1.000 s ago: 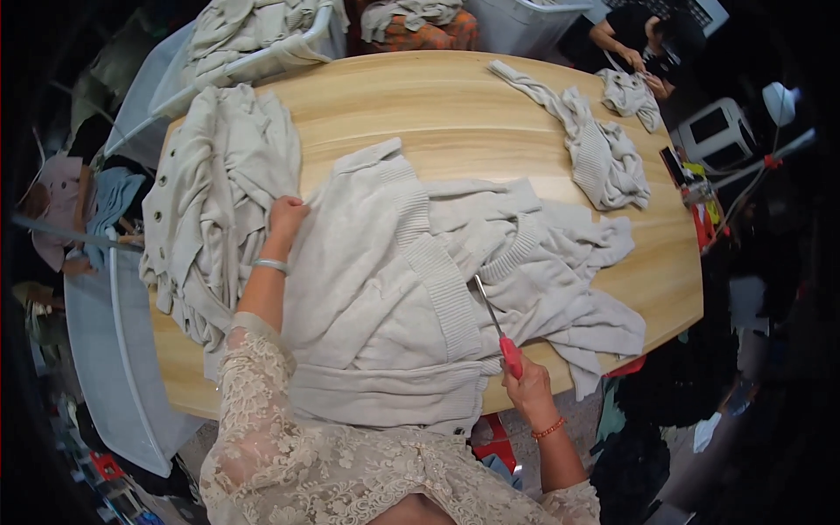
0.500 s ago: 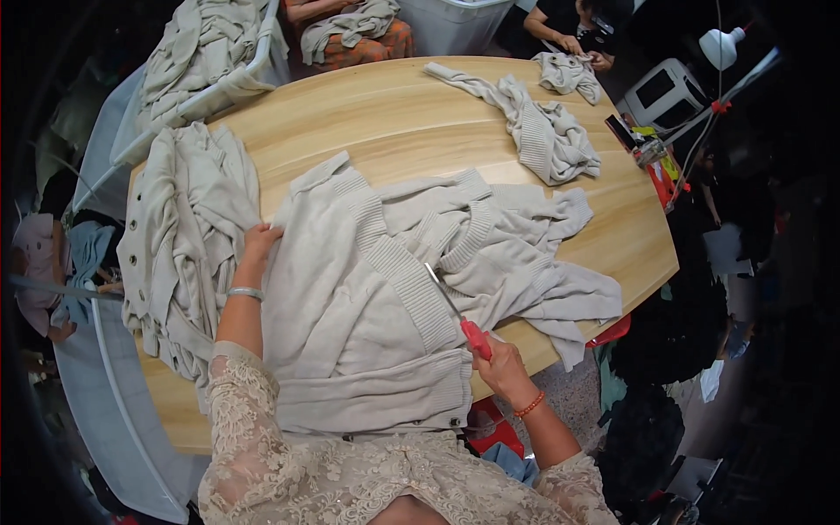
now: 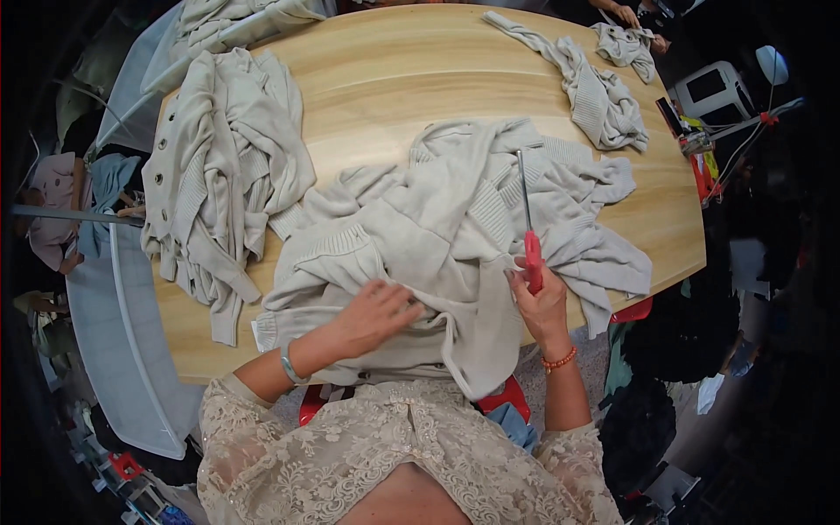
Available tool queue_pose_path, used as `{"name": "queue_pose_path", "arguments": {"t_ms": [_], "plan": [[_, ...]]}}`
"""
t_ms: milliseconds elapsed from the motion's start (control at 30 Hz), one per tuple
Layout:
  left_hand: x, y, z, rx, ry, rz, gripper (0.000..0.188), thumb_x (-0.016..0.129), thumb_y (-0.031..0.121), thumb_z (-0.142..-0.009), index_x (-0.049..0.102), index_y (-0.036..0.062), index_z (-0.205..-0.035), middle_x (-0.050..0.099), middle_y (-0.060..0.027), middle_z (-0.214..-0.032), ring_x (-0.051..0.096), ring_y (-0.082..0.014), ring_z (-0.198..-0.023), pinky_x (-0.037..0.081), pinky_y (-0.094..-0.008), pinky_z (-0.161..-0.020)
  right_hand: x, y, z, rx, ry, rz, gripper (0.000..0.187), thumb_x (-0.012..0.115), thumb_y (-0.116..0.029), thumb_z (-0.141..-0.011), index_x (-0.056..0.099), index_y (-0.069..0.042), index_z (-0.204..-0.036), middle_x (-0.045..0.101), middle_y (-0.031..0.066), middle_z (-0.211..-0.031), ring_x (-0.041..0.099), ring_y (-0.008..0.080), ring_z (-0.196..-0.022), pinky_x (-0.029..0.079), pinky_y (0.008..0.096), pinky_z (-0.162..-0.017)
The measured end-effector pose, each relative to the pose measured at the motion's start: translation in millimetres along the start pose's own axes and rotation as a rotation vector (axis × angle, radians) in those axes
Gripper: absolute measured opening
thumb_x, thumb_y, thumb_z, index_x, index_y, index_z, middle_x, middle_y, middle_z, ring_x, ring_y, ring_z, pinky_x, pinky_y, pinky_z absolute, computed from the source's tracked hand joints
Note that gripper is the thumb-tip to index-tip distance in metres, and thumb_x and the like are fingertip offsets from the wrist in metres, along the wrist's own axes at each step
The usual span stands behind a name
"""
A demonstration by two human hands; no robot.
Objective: Trimming excess fabric or threads from knitted sweaters using scissors.
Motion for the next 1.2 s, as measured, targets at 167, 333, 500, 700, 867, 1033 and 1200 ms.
{"name": "queue_pose_path", "arguments": {"t_ms": [167, 333, 500, 700, 867, 1033, 1200], "plan": [[-36, -51, 18, -0.289, 0.054, -0.254, 0.052, 0.055, 0.002, -0.078, 0.052, 0.0121, -0.13, 0.049, -0.0136, -0.136, 0.038, -0.0347, -0.134, 0.027, -0.0521, -0.108, 30, 20, 24, -0.087, -0.093, 0.147, 0.048, 0.081, -0.029, -0.076, 0.062, -0.003, -0.111, 0.069, 0.008, -0.087, 0.057, 0.0181, -0.062, 0.047, 0.0335, -0.062], [-39, -91, 5, -0.309, 0.122, -0.008, 0.063, 0.053, -0.005, -0.073, 0.049, 0.0088, -0.134, 0.048, -0.0165, -0.136, 0.041, -0.0378, -0.13, 0.035, -0.0457, -0.106, 67, 30, 68, -0.124, -0.094, 0.167, 0.049, 0.085, -0.031, -0.069, 0.06, -0.004, -0.101, 0.063, 0.0092, -0.079, 0.06, 0.0259, -0.065, 0.048, 0.0383, -0.062], [-40, -102, 6, -0.33, 0.14, 0.304, 0.059, 0.062, -0.001, -0.068, 0.054, 0.0107, -0.125, 0.06, -0.0144, -0.116, 0.055, -0.0347, -0.108, 0.045, -0.0445, -0.091, 104, 82, 143, -0.113, -0.195, 0.269, 0.073, 0.084, -0.026, -0.068, 0.046, 0.005, -0.122, 0.058, 0.0261, -0.107, 0.059, 0.0441, -0.094, 0.049, 0.0459, -0.08], [-95, -77, 51, -0.283, 0.383, -0.01, 0.028, 0.056, -0.007, -0.057, 0.057, 0.0067, -0.081, 0.057, -0.0086, -0.083, 0.056, -0.0322, -0.087, 0.042, -0.0412, -0.074, 112, 132, 172, -0.111, 0.006, 0.491, 0.055, 0.073, -0.01, -0.07, 0.047, 0.002, -0.118, 0.055, 0.0236, -0.105, 0.057, 0.0442, -0.091, 0.048, 0.048, -0.078], [-133, -65, 131, -0.482, 0.716, -0.074, 0.03, 0.055, -0.015, -0.057, 0.056, 0.0024, -0.082, 0.059, -0.0109, -0.091, 0.056, -0.0303, -0.083, 0.047, -0.0365, -0.069, 44, 58, 120, -0.349, 0.286, 0.376, 0.031, 0.068, -0.004, -0.072, 0.057, -0.001, -0.101, 0.06, 0.0181, -0.088, 0.06, 0.0401, -0.082, 0.049, 0.0461, -0.071], [-76, -47, 179, -0.429, 0.605, -0.326, 0.019, 0.06, -0.006, -0.067, 0.057, 0.0052, -0.081, 0.059, -0.013, -0.093, 0.057, -0.032, -0.083, 0.046, -0.0404, -0.07, 1, 26, 93, -0.46, 0.243, 0.526, 0.023, 0.071, -0.01, -0.075, 0.057, -0.003, -0.092, 0.06, 0.0184, -0.083, 0.061, 0.0391, -0.075, 0.049, 0.0462, -0.064], [9, -24, 184, -0.482, 0.158, -0.024, 0.029, 0.069, 0.01, -0.073, 0.056, 0.0062, -0.099, 0.053, -0.0142, -0.101, 0.052, -0.0336, -0.096, 0.043, -0.0414, -0.079, 3, 92, 117, 0.013, -0.195, 0.906, 0.034, 0.069, -0.032, -0.083, 0.06, -0.002, -0.095, 0.065, 0.0207, -0.085, 0.065, 0.0381, -0.078, 0.05, 0.0487, -0.068]]}}
Point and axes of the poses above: each hand's wrist, its own z-axis away from the middle knuckle, its own x-axis out of the palm, y = z × x, the point moved 3 cm from there along -z, towards the middle knuckle
